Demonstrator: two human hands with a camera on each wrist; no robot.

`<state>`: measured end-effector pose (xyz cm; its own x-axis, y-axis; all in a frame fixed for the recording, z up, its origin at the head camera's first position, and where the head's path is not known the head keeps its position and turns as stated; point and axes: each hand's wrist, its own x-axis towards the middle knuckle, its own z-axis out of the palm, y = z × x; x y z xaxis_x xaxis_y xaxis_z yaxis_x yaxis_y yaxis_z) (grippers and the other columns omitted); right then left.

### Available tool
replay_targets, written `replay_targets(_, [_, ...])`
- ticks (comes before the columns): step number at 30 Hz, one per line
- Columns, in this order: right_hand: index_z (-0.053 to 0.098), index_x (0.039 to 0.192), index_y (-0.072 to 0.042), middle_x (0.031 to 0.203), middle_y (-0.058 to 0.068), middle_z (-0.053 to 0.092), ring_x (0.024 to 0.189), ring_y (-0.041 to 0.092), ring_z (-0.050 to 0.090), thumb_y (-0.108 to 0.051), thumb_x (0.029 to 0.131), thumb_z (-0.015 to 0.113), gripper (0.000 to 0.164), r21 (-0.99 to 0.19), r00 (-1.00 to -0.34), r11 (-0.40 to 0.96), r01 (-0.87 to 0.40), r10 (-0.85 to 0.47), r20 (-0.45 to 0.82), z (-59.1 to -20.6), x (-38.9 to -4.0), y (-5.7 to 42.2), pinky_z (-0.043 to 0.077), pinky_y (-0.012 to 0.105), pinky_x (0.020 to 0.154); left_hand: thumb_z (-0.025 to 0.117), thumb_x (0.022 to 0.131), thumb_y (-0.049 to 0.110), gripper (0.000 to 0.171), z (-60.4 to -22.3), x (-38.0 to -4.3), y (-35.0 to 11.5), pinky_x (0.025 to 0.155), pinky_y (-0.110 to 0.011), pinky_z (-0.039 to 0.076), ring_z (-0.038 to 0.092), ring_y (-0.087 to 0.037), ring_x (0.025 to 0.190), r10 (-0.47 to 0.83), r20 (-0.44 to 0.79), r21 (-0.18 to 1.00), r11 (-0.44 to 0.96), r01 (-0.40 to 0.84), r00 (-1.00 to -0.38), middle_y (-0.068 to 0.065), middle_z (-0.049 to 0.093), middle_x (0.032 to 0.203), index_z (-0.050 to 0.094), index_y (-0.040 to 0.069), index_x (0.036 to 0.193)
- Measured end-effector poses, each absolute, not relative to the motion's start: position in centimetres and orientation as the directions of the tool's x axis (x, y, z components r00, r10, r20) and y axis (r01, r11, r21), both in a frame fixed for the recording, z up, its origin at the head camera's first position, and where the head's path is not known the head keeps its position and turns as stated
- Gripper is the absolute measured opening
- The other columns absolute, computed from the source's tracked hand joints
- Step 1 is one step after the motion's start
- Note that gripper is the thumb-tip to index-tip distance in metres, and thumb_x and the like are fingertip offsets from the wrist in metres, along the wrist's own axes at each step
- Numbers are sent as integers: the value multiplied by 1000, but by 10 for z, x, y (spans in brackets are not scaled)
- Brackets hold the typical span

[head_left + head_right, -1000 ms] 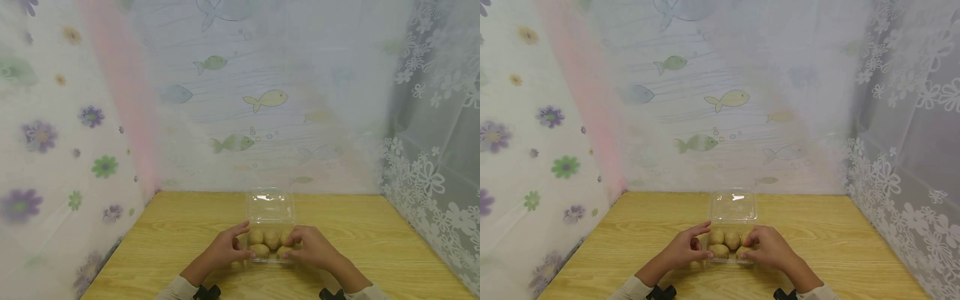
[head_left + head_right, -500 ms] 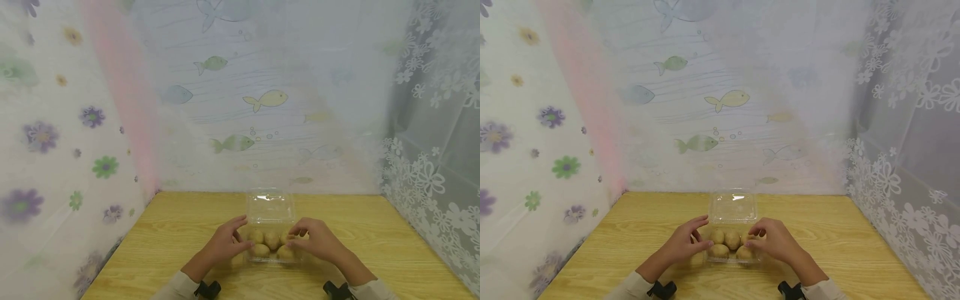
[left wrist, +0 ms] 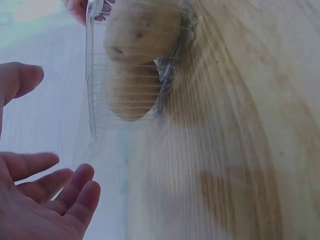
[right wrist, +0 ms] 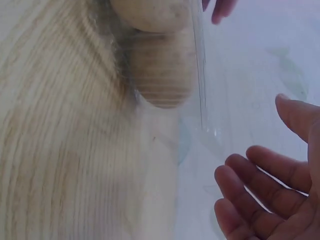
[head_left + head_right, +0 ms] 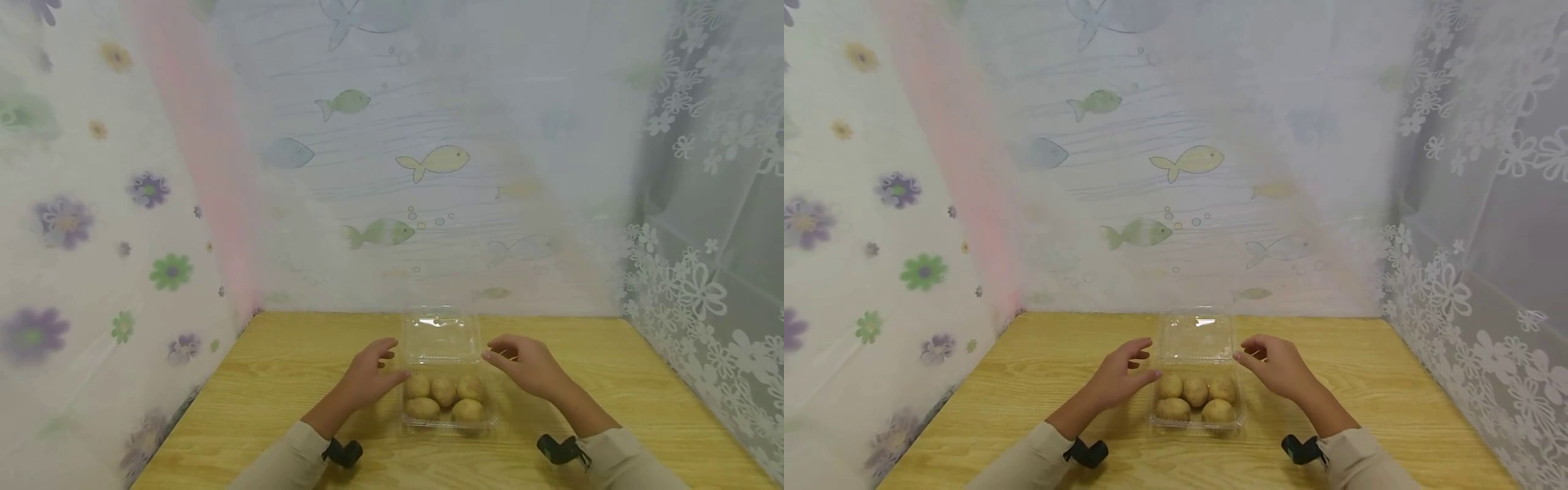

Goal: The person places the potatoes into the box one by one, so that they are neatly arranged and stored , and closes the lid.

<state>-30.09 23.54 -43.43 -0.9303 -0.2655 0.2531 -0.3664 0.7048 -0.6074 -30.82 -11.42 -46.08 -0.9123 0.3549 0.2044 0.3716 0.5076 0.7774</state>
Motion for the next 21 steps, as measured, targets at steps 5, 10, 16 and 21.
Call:
replay_targets(5, [64,139,-6,132,14,69,112,30,68,-50,104,59,56,-676,-954,673,-299,-227,196,-436,-308,237,58,46,88,69,99,45,75,-463,-317,-112,104,-57,50,55,-44,134,290,116,854,459,244,-950,-22,52,152,40,9,158])
replay_targets(10, [49,150,2,144,26,59,126,40,63,-46,108,54,64,-857,-973,482,-184,-212,90,-440,-315,230,56,48,99,64,102,48,79,-462,-328,-110,110,-57,46,47,-42,143,263,68,934,322,154,-962,-23,42,160,37,0,158])
replay_targets(16, [29,159,8,158,32,41,144,46,45,-56,109,43,82,-970,-978,241,-22,-208,-29,-444,-326,221,46,52,112,58,104,49,86,-458,-344,-104,119,-56,36,43,-45,145,247,8,990,136,43,-969,-32,37,160,29,-13,157])
replay_targets(21, [14,161,12,163,35,27,151,49,31,-60,109,36,91,-996,-970,73,60,-231,-75,-447,-330,217,34,57,119,50,108,46,80,-455,-350,-99,123,-56,29,37,-46,149,254,-47,998,-16,-53,-966,-36,27,162,25,-10,159])
